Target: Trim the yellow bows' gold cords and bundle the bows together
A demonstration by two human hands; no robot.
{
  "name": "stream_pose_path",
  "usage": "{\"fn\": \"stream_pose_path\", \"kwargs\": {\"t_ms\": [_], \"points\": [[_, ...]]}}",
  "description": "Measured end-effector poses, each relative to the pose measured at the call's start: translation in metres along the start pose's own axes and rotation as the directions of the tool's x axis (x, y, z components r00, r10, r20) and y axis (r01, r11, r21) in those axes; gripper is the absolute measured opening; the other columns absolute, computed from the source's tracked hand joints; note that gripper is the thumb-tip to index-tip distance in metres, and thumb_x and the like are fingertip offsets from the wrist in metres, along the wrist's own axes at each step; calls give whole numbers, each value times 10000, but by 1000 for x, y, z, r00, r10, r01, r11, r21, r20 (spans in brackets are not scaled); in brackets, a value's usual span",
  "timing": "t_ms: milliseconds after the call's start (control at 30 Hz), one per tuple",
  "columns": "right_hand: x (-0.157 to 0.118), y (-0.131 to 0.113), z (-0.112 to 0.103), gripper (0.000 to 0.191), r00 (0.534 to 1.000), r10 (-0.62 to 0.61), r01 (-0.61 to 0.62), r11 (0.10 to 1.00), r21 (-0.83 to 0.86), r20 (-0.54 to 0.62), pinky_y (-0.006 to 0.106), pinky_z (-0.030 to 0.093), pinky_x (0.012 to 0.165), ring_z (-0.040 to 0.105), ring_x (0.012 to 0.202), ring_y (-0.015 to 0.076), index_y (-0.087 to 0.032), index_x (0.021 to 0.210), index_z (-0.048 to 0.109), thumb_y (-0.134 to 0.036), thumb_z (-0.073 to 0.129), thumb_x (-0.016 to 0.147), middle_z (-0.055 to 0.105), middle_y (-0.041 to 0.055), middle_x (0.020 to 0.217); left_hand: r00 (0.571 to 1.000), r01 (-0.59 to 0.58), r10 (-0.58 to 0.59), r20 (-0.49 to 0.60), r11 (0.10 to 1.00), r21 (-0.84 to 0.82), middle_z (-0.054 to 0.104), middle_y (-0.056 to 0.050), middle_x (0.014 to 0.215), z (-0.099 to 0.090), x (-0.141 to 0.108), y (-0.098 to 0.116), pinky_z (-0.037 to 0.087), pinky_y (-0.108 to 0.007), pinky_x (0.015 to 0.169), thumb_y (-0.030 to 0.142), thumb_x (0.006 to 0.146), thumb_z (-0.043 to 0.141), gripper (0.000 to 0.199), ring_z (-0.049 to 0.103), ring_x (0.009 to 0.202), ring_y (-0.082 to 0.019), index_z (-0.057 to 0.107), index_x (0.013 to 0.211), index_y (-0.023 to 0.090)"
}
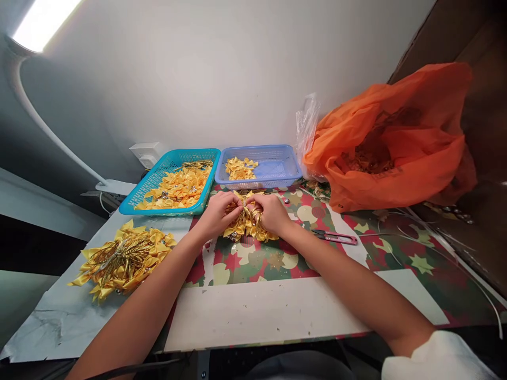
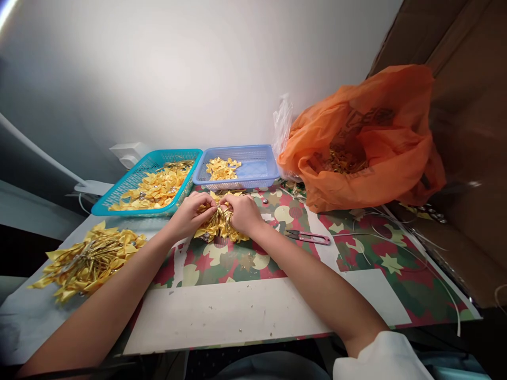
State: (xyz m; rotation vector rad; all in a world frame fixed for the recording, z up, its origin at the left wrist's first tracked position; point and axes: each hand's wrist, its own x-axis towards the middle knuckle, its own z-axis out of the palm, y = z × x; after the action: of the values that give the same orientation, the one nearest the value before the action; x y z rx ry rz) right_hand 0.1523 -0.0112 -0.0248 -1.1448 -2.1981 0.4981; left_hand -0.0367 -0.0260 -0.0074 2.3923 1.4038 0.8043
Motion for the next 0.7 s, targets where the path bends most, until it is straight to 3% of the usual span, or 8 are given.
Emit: {"fn": "stream_pose_path", "kwargs": {"t_ms": [133, 300, 467, 633, 700], "points": [[0, -5, -3, 216, 996, -65, 70, 994, -84, 60, 291, 334, 756, 605, 746, 189, -169, 963, 715, -190, 507, 911, 742, 71, 832, 1000, -7, 6, 22, 1000, 11, 656, -26, 815, 1, 0, 1, 372, -350, 784, 303, 910, 513, 174, 518, 827, -212, 558, 769, 212], [1, -5, -2, 211, 996, -53, 62, 990, -128, 72, 312, 317, 787, 607, 760, 205, -152, 959, 690, -162, 484, 918, 733, 97, 846, 1000, 0, -1, 23, 999, 41, 657, -32, 819, 2, 0, 1, 356, -363, 791, 300, 911, 504, 180, 521, 842, -220, 560, 765, 210], [2, -3, -2, 196, 998, -21, 28, 992, -120, 61, 291, 329, 738, 628, 774, 200, -169, 940, 675, -175, 479, 927, 736, 77, 848, 1000, 0, -1, 14, 996, 86, 656, -41, 861, -2, 0, 1, 345, -382, 814, 290, 905, 505, 162, 534, 859, -227, 561, 774, 211], [2, -6, -5, 227, 997, -35, 41, 995, -96, 67, 295, 337, 786, 642, 811, 196, -191, 1084, 675, -221, 498, 946, 753, 68, 894, 999, -34, 33, 7, 992, 121, 664, -47, 881, -2, -1, 3, 344, -382, 795, 280, 911, 492, 156, 539, 857, -227, 548, 782, 212], [2, -6, -5, 207, 995, -50, 57, 995, -84, 83, 297, 333, 793, 642, 817, 197, -198, 1042, 692, -217, 514, 938, 755, 64, 889, 999, -54, 53, 8, 990, 131, 671, -44, 890, -1, -2, 4, 346, -382, 801, 273, 907, 500, 141, 540, 863, -227, 551, 790, 215]]}}
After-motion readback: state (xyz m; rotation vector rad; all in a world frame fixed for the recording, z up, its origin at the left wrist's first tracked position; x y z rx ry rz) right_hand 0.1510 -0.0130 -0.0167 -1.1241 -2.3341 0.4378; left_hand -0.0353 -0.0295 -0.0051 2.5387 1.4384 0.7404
